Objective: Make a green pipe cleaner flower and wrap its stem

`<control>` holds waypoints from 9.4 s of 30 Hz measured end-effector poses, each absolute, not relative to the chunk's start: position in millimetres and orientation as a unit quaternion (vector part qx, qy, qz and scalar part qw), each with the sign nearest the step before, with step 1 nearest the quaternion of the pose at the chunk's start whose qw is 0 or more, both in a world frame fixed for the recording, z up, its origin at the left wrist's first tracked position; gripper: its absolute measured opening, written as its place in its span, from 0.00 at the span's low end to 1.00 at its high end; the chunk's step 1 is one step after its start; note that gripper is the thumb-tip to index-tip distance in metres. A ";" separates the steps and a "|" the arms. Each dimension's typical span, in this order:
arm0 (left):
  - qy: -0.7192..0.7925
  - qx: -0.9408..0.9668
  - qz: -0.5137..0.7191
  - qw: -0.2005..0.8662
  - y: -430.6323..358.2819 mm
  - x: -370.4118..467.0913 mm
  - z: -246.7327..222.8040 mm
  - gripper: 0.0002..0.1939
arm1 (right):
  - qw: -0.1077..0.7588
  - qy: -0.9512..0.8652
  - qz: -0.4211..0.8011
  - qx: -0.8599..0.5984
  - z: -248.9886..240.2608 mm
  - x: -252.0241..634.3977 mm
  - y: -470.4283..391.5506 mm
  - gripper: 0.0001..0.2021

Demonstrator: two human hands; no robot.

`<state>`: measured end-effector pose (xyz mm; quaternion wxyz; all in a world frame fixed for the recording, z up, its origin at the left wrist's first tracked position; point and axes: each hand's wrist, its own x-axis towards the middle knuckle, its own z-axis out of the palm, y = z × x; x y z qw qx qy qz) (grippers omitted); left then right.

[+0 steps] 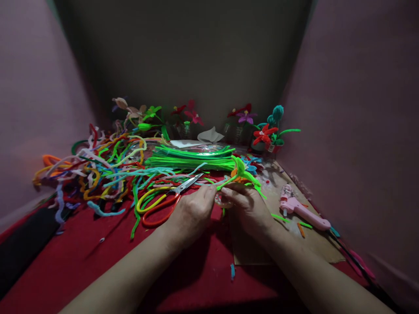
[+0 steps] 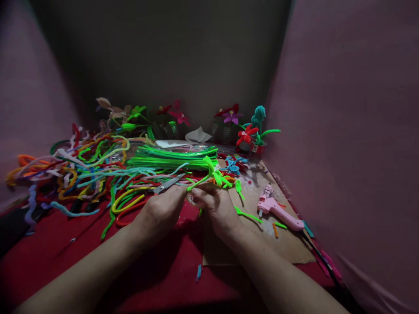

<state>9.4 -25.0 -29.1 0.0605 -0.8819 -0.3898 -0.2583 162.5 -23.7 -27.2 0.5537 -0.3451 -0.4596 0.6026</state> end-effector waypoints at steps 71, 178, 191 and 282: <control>-0.356 -0.437 -0.358 -0.745 -20.0 5.4 0.1 0.02 | 0.535 -0.539 0.542 -0.360 -23.0 164.7 -25.9 0.02; -0.373 -0.500 -0.401 -0.671 -27.6 13.5 0.6 0.07 | 0.510 -0.544 0.575 -0.338 -11.3 169.0 -23.3 0.03; -0.317 -0.442 -0.326 -0.773 -26.2 8.1 1.5 0.06 | 0.509 -0.515 0.623 -0.297 -17.6 170.7 -21.2 0.03; -0.409 -0.737 -0.450 -0.295 -26.5 17.4 -16.6 0.06 | 0.540 -0.556 0.527 -0.349 -25.2 169.5 -18.7 0.05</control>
